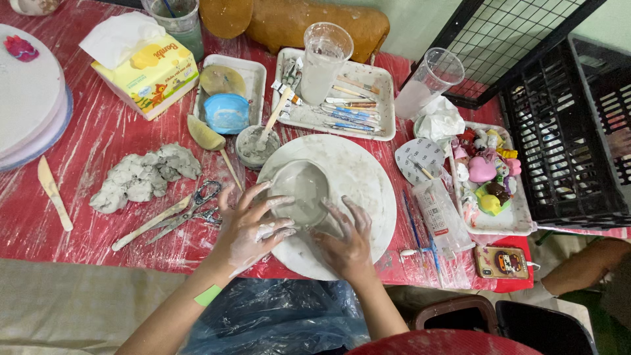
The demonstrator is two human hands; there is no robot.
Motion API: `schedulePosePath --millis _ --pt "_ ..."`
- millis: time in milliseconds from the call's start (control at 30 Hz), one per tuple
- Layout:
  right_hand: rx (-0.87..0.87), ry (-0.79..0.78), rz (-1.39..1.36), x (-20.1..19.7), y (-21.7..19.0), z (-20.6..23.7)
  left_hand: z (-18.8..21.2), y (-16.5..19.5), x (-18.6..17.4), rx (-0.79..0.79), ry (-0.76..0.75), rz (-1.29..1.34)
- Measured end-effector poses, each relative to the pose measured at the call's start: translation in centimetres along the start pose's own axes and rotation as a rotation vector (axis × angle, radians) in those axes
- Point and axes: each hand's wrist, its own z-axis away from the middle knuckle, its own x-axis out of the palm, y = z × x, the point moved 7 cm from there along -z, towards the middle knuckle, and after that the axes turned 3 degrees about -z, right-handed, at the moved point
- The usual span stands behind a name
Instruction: The person shapes a small clay bowl by hand on a rotating banding wheel, pressing and smoothing the walls with wet fingers. They add pieces of clay to the rim, pinch the walls, rotate the wheel, and continue smoothing the bowl's interior and exterior surfaces.
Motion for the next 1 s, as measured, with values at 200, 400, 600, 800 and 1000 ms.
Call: schedulePosePath --millis 200,400,600,800,1000 --pt "-0.028 -0.011 -0.11 0.1 -1.4 -0.1 0.0 -0.4 0.3 0.008 -0.007 -0.062" --pt "0.123 -0.097 0.11 1.0 -2.9 -0.1 -0.5 -0.7 -0.1 0.022 -0.021 -0.007" --pt "0.133 -0.072 0.288 1.3 -3.4 1.2 -0.6 -0.7 -0.1 0.028 -0.028 -0.001" --pt "0.186 -0.025 0.372 -1.1 -0.2 1.9 -0.2 -1.0 0.1 0.047 -0.012 -0.006" --pt "0.162 -0.112 0.331 1.8 -3.4 2.7 0.7 -1.5 1.5 0.06 -0.001 -0.05"
